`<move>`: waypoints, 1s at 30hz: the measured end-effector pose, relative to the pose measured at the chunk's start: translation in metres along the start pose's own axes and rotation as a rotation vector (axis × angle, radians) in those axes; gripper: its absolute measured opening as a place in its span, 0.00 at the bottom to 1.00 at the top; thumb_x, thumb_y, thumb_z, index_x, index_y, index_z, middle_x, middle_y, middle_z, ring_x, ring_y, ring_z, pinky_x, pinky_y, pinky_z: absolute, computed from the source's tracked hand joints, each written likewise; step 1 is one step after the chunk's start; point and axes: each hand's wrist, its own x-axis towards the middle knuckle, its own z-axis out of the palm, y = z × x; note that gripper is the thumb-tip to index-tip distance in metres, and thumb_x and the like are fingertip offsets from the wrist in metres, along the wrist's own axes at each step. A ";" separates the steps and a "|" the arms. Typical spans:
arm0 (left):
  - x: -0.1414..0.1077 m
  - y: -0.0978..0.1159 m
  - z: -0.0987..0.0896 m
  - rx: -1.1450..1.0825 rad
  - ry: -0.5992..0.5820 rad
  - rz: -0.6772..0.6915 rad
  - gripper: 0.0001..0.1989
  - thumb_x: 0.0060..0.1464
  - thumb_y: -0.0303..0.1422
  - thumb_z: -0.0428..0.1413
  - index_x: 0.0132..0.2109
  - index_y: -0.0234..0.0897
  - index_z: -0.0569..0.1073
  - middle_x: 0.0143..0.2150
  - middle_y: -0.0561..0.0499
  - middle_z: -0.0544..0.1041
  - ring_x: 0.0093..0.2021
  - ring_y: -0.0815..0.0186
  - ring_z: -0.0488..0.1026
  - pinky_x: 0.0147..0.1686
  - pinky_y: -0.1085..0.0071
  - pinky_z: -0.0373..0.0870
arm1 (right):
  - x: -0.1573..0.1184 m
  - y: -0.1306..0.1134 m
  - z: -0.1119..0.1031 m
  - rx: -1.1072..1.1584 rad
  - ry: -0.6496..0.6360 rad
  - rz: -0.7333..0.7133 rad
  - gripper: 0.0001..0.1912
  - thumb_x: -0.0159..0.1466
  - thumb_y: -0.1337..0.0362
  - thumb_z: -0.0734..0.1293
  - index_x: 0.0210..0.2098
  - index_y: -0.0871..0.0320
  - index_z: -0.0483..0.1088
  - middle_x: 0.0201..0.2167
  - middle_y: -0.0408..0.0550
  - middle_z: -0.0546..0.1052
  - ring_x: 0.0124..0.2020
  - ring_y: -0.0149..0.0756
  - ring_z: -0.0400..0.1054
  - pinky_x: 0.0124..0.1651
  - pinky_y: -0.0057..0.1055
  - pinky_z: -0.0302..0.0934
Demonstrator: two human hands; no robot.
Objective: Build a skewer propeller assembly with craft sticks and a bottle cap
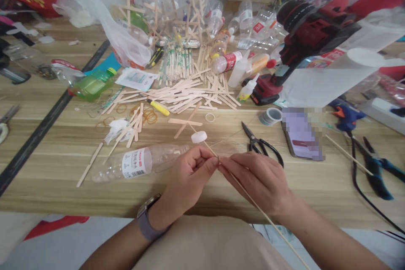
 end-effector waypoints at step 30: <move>-0.008 -0.008 0.000 0.706 0.269 0.729 0.06 0.64 0.29 0.53 0.46 0.39 0.74 0.29 0.55 0.80 0.26 0.71 0.74 0.27 0.77 0.67 | 0.001 -0.016 0.002 0.125 0.160 0.169 0.11 0.65 0.75 0.65 0.46 0.59 0.71 0.31 0.48 0.77 0.29 0.30 0.74 0.31 0.26 0.71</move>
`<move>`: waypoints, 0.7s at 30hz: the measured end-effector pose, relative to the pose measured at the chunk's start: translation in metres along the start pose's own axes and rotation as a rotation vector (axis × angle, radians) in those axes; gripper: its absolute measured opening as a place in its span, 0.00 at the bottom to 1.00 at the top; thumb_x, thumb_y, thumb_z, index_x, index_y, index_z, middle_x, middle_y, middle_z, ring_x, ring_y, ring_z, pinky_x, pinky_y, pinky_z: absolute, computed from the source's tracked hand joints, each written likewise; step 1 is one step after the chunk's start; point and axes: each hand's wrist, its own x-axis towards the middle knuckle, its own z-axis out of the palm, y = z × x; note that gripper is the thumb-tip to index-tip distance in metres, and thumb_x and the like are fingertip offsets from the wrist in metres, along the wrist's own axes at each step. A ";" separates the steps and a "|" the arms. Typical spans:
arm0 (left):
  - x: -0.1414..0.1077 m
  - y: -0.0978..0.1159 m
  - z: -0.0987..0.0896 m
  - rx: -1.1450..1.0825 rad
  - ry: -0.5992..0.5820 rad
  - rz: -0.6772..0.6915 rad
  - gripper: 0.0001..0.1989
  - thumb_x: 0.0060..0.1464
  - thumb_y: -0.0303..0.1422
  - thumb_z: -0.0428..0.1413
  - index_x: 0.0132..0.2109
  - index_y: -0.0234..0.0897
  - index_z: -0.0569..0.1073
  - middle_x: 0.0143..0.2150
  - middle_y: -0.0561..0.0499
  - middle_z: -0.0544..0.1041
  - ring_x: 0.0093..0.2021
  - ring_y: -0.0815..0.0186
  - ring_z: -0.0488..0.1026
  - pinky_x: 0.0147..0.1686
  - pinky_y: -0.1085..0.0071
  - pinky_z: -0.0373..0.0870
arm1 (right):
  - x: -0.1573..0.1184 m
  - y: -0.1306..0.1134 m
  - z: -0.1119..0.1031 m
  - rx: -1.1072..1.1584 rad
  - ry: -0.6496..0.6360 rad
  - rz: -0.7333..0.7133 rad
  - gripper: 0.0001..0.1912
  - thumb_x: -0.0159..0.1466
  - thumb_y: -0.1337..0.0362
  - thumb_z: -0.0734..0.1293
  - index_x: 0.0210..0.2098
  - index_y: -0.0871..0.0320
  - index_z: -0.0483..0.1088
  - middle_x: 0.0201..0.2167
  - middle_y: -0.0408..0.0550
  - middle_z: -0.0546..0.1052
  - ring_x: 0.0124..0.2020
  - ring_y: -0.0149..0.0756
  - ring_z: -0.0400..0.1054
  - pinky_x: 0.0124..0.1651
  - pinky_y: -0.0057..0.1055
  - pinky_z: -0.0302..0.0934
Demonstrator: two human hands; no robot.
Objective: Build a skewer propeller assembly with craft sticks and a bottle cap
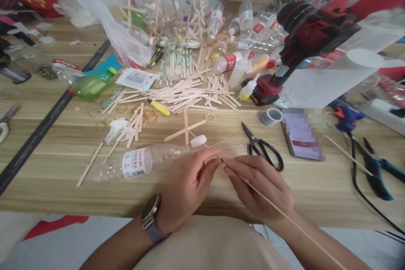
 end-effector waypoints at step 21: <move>0.010 -0.002 -0.008 0.005 -0.157 0.136 0.07 0.66 0.31 0.49 0.41 0.38 0.72 0.32 0.52 0.82 0.31 0.67 0.79 0.33 0.74 0.74 | 0.004 0.008 -0.009 0.093 -0.068 -0.031 0.16 0.63 0.77 0.65 0.49 0.60 0.70 0.35 0.50 0.78 0.32 0.32 0.75 0.33 0.28 0.71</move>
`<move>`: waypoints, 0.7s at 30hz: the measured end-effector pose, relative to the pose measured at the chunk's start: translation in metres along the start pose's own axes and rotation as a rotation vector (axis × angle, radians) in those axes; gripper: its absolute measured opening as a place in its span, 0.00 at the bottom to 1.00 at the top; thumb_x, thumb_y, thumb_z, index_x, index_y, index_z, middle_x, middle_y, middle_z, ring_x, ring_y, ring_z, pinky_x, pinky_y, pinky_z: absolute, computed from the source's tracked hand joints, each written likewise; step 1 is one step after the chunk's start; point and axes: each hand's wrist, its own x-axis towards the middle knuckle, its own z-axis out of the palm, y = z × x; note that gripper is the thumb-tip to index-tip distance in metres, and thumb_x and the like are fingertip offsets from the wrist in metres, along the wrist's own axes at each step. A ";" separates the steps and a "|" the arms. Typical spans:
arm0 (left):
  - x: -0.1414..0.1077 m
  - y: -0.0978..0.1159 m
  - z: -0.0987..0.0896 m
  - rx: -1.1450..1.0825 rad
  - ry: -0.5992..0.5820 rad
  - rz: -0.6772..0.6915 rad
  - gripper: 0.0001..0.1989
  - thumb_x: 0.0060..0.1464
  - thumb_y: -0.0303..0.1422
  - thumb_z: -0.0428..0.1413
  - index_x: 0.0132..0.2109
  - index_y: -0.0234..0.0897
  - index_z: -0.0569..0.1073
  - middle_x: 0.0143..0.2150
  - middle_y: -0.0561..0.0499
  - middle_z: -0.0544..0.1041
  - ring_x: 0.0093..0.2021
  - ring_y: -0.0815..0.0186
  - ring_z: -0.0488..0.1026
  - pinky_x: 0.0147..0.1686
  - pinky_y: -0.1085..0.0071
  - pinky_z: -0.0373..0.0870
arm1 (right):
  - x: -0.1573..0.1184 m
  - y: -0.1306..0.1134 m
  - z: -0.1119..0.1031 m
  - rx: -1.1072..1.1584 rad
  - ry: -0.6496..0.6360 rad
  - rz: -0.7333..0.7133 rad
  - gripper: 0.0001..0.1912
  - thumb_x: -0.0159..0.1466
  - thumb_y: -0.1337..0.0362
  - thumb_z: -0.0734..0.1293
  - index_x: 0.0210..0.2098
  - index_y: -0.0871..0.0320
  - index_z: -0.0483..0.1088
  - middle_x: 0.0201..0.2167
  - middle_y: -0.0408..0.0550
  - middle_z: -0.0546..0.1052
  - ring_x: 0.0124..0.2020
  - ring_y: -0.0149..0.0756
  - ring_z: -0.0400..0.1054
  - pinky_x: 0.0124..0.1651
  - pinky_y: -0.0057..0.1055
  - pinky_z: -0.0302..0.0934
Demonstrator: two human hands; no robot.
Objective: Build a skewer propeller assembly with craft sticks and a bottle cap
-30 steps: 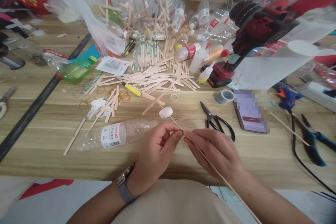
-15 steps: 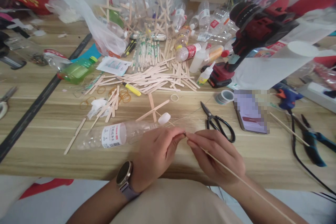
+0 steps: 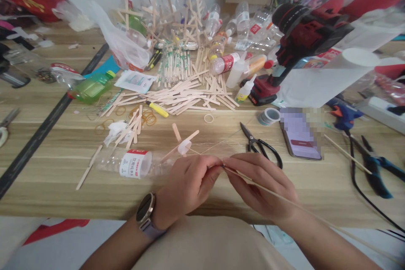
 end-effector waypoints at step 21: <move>-0.002 0.000 0.004 0.091 0.038 -0.013 0.08 0.66 0.31 0.49 0.41 0.37 0.72 0.30 0.51 0.81 0.29 0.67 0.78 0.29 0.73 0.72 | 0.007 -0.013 0.013 0.434 0.141 0.476 0.09 0.60 0.74 0.68 0.36 0.55 0.76 0.25 0.42 0.77 0.24 0.31 0.72 0.24 0.26 0.66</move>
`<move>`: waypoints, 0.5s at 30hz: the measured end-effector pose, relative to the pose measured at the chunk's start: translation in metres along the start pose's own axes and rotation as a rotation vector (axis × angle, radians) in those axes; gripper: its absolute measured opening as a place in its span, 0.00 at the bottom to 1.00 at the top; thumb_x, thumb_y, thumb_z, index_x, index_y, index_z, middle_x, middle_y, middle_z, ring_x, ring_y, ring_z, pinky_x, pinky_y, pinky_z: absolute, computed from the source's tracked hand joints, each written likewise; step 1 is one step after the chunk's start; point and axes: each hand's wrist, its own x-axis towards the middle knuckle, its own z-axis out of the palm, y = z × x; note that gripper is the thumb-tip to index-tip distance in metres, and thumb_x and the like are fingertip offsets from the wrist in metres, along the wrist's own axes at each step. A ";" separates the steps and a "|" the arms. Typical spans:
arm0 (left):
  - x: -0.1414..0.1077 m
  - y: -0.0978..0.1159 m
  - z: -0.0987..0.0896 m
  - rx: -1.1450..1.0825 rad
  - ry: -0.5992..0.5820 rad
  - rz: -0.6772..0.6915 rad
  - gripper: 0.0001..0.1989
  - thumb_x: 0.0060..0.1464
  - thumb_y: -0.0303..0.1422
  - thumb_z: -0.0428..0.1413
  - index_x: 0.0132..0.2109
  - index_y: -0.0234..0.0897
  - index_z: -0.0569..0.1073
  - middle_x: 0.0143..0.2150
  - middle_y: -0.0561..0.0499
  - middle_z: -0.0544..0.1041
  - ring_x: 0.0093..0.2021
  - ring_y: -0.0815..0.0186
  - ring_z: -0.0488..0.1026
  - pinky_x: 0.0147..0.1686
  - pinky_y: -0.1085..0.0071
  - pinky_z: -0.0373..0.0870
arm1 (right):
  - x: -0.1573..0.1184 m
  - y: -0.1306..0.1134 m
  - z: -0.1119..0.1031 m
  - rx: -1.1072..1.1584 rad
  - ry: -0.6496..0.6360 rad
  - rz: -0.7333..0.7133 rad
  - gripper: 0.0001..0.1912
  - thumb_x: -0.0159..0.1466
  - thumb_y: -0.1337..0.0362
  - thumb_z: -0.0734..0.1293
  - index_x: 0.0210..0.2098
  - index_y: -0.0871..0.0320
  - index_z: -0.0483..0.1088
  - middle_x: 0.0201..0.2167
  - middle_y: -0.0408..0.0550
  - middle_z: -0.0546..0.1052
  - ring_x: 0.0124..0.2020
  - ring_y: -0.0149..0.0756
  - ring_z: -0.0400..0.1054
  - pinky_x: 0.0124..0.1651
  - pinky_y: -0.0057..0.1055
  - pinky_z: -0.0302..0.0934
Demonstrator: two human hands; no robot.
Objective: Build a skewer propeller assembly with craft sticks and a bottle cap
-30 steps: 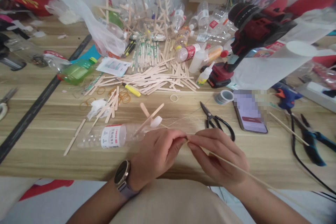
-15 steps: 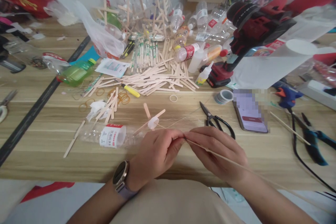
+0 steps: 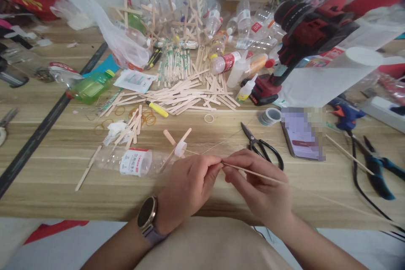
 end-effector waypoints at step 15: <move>0.001 0.005 0.001 0.306 0.192 0.015 0.09 0.61 0.26 0.55 0.47 0.40 0.72 0.45 0.47 0.68 0.33 0.68 0.65 0.31 0.71 0.68 | -0.004 0.005 0.011 0.004 0.102 0.012 0.10 0.61 0.76 0.66 0.35 0.55 0.75 0.24 0.42 0.75 0.24 0.30 0.70 0.25 0.26 0.64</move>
